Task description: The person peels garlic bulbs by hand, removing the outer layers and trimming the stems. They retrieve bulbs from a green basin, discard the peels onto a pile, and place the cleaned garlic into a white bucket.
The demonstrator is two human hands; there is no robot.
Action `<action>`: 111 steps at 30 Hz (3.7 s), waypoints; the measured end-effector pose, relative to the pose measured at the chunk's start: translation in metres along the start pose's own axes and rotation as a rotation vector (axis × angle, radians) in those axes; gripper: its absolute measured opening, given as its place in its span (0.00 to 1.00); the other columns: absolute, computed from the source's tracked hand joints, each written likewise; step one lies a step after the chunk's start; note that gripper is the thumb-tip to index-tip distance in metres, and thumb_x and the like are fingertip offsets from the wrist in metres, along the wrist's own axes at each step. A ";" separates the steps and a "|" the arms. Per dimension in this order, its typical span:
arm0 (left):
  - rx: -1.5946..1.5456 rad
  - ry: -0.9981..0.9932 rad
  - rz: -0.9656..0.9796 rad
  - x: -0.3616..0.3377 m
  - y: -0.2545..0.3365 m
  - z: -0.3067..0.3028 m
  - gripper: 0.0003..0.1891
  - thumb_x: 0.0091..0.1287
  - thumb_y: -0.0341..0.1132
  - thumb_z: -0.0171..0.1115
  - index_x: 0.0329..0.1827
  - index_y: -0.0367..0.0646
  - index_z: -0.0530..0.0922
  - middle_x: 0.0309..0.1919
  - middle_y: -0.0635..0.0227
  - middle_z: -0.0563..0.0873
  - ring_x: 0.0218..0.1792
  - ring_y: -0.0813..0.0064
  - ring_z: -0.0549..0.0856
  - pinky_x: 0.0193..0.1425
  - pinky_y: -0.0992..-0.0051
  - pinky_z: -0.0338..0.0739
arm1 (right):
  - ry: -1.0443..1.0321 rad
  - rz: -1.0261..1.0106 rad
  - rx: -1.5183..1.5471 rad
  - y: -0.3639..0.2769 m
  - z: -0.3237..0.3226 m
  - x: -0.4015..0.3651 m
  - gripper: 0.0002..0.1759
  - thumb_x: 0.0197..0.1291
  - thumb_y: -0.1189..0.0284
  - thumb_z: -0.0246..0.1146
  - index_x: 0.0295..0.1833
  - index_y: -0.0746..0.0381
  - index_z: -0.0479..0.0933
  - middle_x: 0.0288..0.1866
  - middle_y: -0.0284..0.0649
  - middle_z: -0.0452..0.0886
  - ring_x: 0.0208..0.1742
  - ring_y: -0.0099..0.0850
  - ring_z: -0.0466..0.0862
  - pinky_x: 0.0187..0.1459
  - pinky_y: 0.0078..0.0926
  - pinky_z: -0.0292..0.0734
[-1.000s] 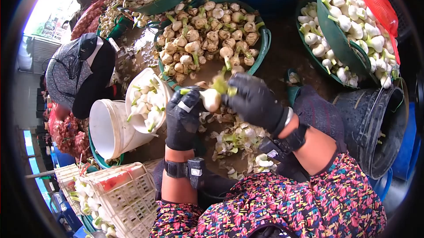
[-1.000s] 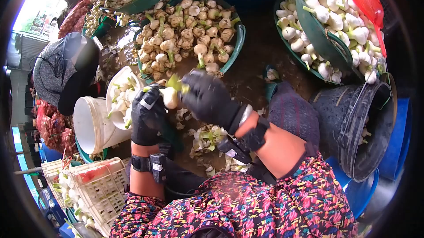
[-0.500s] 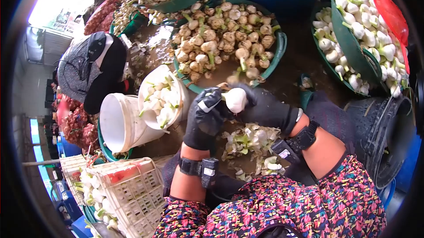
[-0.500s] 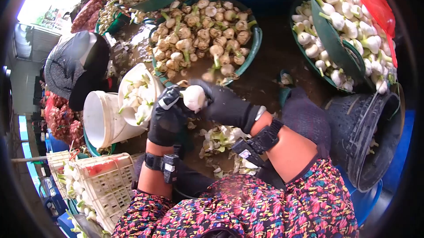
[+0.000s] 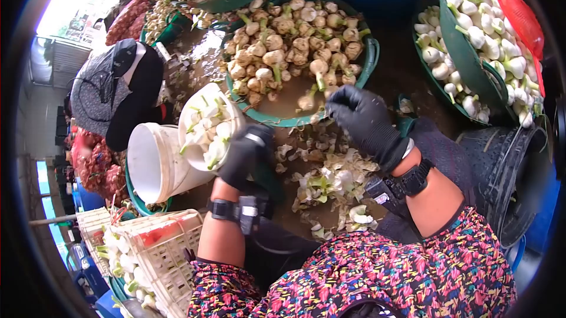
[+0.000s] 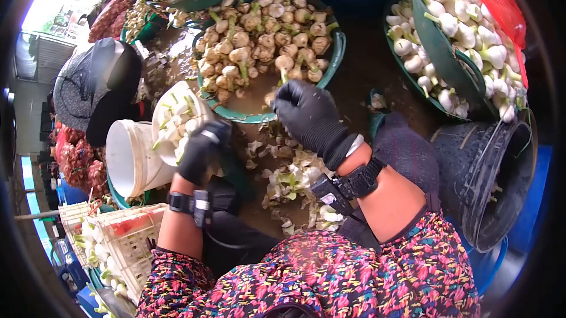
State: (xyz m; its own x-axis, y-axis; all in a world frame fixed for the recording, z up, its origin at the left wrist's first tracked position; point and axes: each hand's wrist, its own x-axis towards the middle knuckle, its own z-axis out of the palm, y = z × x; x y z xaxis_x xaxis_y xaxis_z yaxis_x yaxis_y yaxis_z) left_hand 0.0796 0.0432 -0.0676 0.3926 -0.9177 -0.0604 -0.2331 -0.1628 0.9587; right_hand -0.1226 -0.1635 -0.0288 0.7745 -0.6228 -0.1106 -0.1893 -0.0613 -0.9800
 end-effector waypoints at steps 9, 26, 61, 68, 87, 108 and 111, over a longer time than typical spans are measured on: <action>0.636 -0.034 -0.171 0.110 -0.044 0.070 0.19 0.57 0.36 0.60 0.53 0.43 0.79 0.44 0.47 0.83 0.48 0.52 0.82 0.55 0.62 0.75 | 0.289 -0.030 0.193 -0.008 -0.025 0.006 0.10 0.57 0.73 0.64 0.42 0.67 0.77 0.33 0.39 0.83 0.34 0.20 0.80 0.38 0.21 0.76; -0.182 0.065 -0.193 0.102 -0.006 0.055 0.15 0.64 0.32 0.62 0.53 0.41 0.77 0.39 0.69 0.84 0.37 0.77 0.82 0.42 0.77 0.77 | 0.072 0.001 0.038 -0.005 -0.015 0.007 0.25 0.52 0.68 0.67 0.55 0.64 0.71 0.45 0.48 0.80 0.46 0.37 0.81 0.50 0.33 0.75; -0.306 0.215 -0.217 0.030 0.072 0.066 0.11 0.61 0.26 0.60 0.46 0.33 0.80 0.39 0.68 0.84 0.37 0.77 0.82 0.43 0.78 0.78 | -0.488 0.465 1.156 0.017 0.005 0.002 0.19 0.66 0.63 0.56 0.53 0.67 0.73 0.42 0.40 0.81 0.41 0.27 0.81 0.44 0.26 0.77; -0.213 0.221 -0.068 0.033 0.062 0.070 0.17 0.64 0.27 0.60 0.57 0.38 0.76 0.39 0.69 0.82 0.39 0.81 0.80 0.43 0.80 0.75 | -0.663 0.579 1.126 0.000 0.011 -0.007 0.17 0.63 0.59 0.58 0.46 0.62 0.75 0.36 0.35 0.81 0.34 0.25 0.81 0.34 0.24 0.79; -0.435 0.389 -0.078 0.029 0.082 0.049 0.11 0.59 0.23 0.59 0.45 0.37 0.78 0.37 0.64 0.83 0.40 0.69 0.82 0.45 0.70 0.76 | -0.591 -0.476 -0.538 0.016 0.014 -0.019 0.13 0.53 0.70 0.59 0.44 0.61 0.79 0.37 0.48 0.79 0.39 0.47 0.79 0.43 0.40 0.74; -0.238 0.317 -0.091 0.029 0.089 0.063 0.13 0.59 0.23 0.62 0.47 0.34 0.79 0.42 0.63 0.84 0.41 0.75 0.83 0.48 0.77 0.77 | -0.176 -0.372 -0.616 0.002 0.017 -0.015 0.09 0.46 0.71 0.59 0.34 0.62 0.74 0.34 0.48 0.77 0.37 0.47 0.78 0.40 0.43 0.74; -0.702 0.390 -0.118 0.031 0.073 0.036 0.14 0.64 0.29 0.60 0.51 0.33 0.74 0.36 0.63 0.83 0.31 0.73 0.83 0.34 0.75 0.81 | -0.338 -0.230 -0.772 -0.001 0.008 -0.018 0.09 0.45 0.72 0.59 0.34 0.64 0.74 0.35 0.50 0.78 0.39 0.48 0.80 0.41 0.43 0.75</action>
State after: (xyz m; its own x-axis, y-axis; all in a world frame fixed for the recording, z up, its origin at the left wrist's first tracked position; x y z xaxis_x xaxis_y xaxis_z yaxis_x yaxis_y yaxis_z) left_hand 0.0424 -0.0102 -0.0094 0.6916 -0.6954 -0.1954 0.3913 0.1333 0.9106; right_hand -0.1312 -0.1458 -0.0274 0.9581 -0.2729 -0.0872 -0.2677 -0.7445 -0.6117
